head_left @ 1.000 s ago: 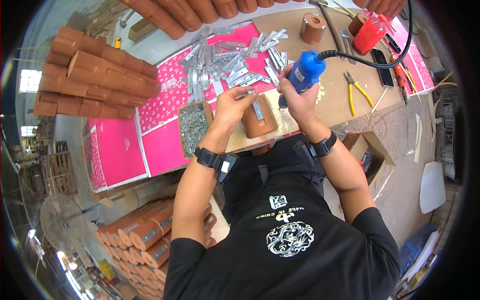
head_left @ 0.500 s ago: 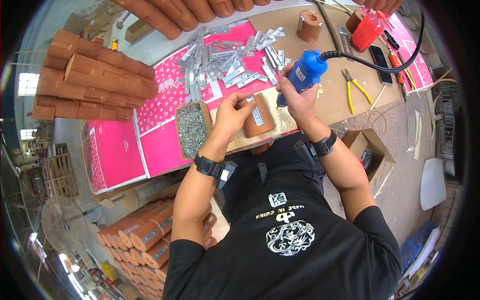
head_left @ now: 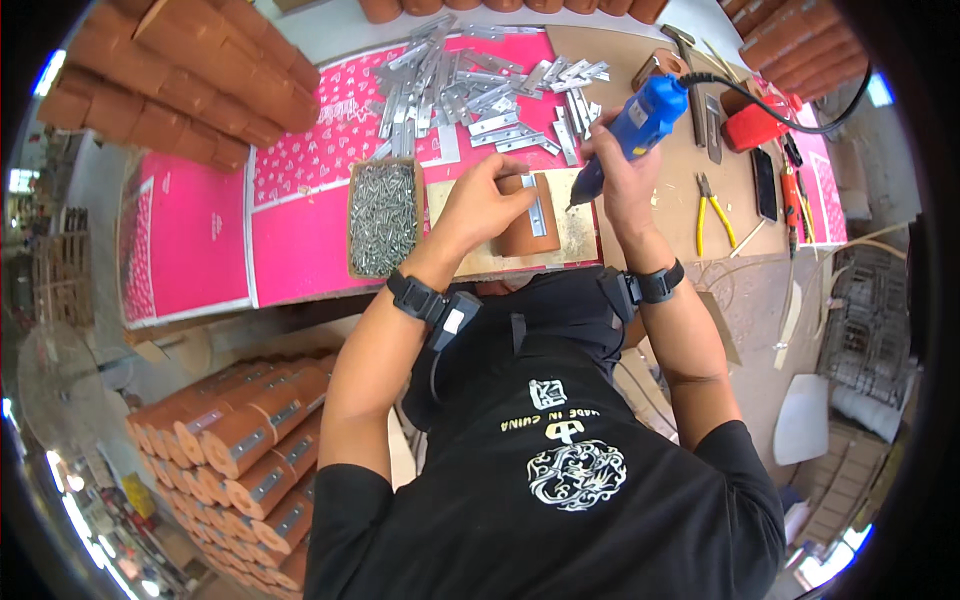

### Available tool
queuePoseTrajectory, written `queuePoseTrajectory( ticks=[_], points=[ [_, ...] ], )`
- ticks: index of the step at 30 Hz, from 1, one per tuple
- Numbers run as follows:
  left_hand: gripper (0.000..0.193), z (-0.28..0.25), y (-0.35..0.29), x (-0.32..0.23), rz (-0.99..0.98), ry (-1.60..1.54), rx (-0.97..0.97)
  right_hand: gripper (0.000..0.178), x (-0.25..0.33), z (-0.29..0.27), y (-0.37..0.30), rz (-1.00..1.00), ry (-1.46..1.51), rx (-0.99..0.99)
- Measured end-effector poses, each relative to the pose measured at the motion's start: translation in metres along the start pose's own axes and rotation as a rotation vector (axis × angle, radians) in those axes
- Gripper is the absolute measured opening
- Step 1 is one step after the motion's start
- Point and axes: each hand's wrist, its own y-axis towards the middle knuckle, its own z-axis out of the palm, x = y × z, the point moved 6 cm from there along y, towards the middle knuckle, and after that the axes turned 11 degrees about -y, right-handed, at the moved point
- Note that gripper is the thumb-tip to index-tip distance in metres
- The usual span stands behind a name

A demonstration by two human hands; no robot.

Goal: Attaching metal brackets to curved wooden blocks using a hot glue gun.

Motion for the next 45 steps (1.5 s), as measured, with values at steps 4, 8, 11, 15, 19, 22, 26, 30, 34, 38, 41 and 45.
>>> queuePoseTrajectory(
  ticks=[4, 8, 11, 15, 19, 22, 26, 30, 34, 38, 41, 45],
  points=[
    [0.03, 0.0, 0.01, 0.0, -0.098, 0.113, 0.074, 0.031, -0.011, 0.003, 0.023, 0.051, 0.011, 0.048],
    [0.026, 0.003, 0.019, -0.009, -0.105, 0.199, 0.08, 0.054, -0.054, 0.0, 0.049, 0.231, -0.288, 0.115],
    [0.032, -0.006, 0.028, 0.014, -0.099, 0.067, 0.019, 0.064, -0.061, 0.014, 0.047, 0.287, -0.318, 0.135],
    [0.031, 0.001, 0.023, 0.007, -0.161, -0.074, 0.015, 0.068, -0.09, 0.01, 0.057, 0.224, -0.465, 0.181],
    [0.027, -0.003, 0.017, 0.003, -0.203, -0.223, -0.021, 0.063, -0.071, -0.005, 0.052, 0.202, -0.51, 0.26],
    [0.026, -0.004, 0.02, 0.0, -0.205, -0.208, -0.074, 0.038, -0.052, -0.051, 0.039, 0.091, -0.596, 0.244],
    [0.025, 0.004, 0.029, -0.004, -0.206, -0.343, -0.05, 0.021, -0.033, -0.113, 0.001, 0.045, -1.039, 0.162],
    [0.026, 0.002, 0.03, -0.003, -0.179, -0.35, -0.055, 0.021, -0.04, -0.127, -0.037, 0.126, -1.23, 0.225],
    [0.028, 0.0, 0.027, -0.002, -0.201, -0.343, -0.073, 0.026, -0.045, -0.123, -0.05, 0.17, -1.254, 0.127],
    [0.028, 0.0, 0.026, -0.002, -0.203, -0.381, -0.091, 0.021, -0.05, -0.118, -0.052, 0.129, -1.167, 0.109],
    [0.028, 0.001, 0.026, -0.001, -0.192, -0.392, -0.082, 0.017, -0.053, -0.118, -0.053, 0.107, -1.118, 0.109],
    [0.029, 0.002, 0.026, -0.009, -0.174, -0.364, -0.059, 0.016, -0.048, -0.12, -0.055, 0.174, -1.055, 0.112]
  ],
)
